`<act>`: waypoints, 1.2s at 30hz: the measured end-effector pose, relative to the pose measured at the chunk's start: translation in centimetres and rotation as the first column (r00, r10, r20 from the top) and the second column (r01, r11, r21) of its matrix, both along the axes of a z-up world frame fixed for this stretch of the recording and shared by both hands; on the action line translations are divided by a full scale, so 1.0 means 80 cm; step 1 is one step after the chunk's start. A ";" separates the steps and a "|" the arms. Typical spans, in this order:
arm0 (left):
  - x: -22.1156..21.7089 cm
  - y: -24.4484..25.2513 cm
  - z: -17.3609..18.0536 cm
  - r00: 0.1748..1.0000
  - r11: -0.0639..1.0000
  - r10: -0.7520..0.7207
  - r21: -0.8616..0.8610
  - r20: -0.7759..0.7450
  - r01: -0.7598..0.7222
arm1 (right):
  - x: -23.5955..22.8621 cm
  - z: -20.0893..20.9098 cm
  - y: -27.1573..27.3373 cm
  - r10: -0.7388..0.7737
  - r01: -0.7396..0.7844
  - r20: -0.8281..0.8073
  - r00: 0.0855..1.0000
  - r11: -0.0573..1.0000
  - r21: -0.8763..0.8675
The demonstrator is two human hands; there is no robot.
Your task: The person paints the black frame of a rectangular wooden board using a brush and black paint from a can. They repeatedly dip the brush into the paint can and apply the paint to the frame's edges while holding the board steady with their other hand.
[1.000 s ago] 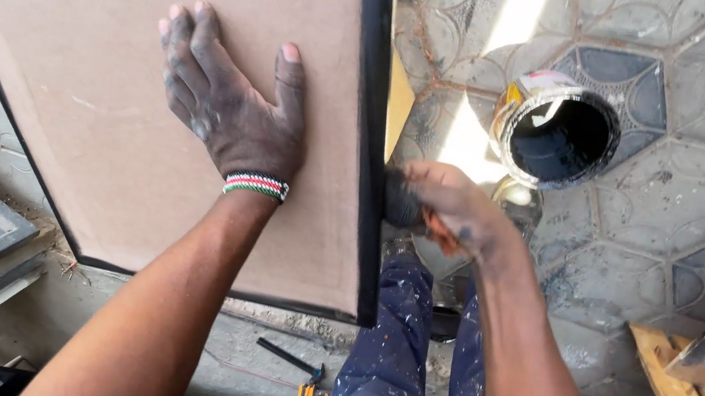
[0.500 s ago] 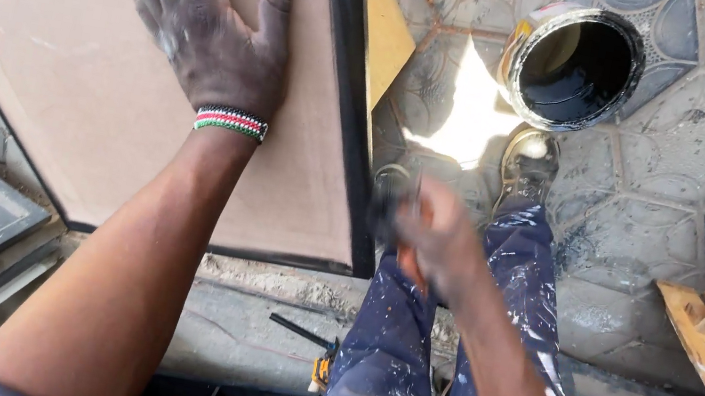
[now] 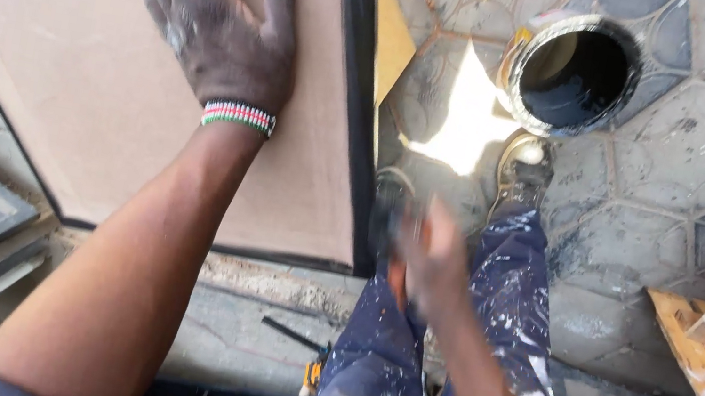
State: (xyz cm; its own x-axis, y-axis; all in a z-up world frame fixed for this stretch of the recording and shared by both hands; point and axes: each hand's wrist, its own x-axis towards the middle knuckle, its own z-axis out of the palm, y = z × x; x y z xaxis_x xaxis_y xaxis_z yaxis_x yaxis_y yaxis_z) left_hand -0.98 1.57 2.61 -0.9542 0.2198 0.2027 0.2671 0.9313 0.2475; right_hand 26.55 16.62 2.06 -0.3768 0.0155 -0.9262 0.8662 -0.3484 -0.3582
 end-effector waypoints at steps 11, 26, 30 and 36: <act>0.002 -0.006 -0.010 0.996 0.998 0.061 0.014 0.062 -0.062 | 0.013 -0.093 0.033 -0.303 0.312 0.078 0.950 0.891 -0.329; -0.001 -0.005 -0.020 0.987 0.992 0.123 -0.013 0.106 -0.123 | -0.122 -0.134 0.058 -0.334 0.215 -0.205 0.920 0.868 -0.447; 0.001 -0.010 -0.013 0.993 0.995 0.099 -0.021 0.061 -0.097 | -0.246 -0.004 0.102 0.122 0.113 -0.757 0.642 0.962 0.251; -0.001 -0.014 -0.027 0.996 0.993 0.088 -0.076 0.019 -0.086 | -0.003 -0.008 0.036 0.616 -0.399 -0.487 0.619 0.781 0.481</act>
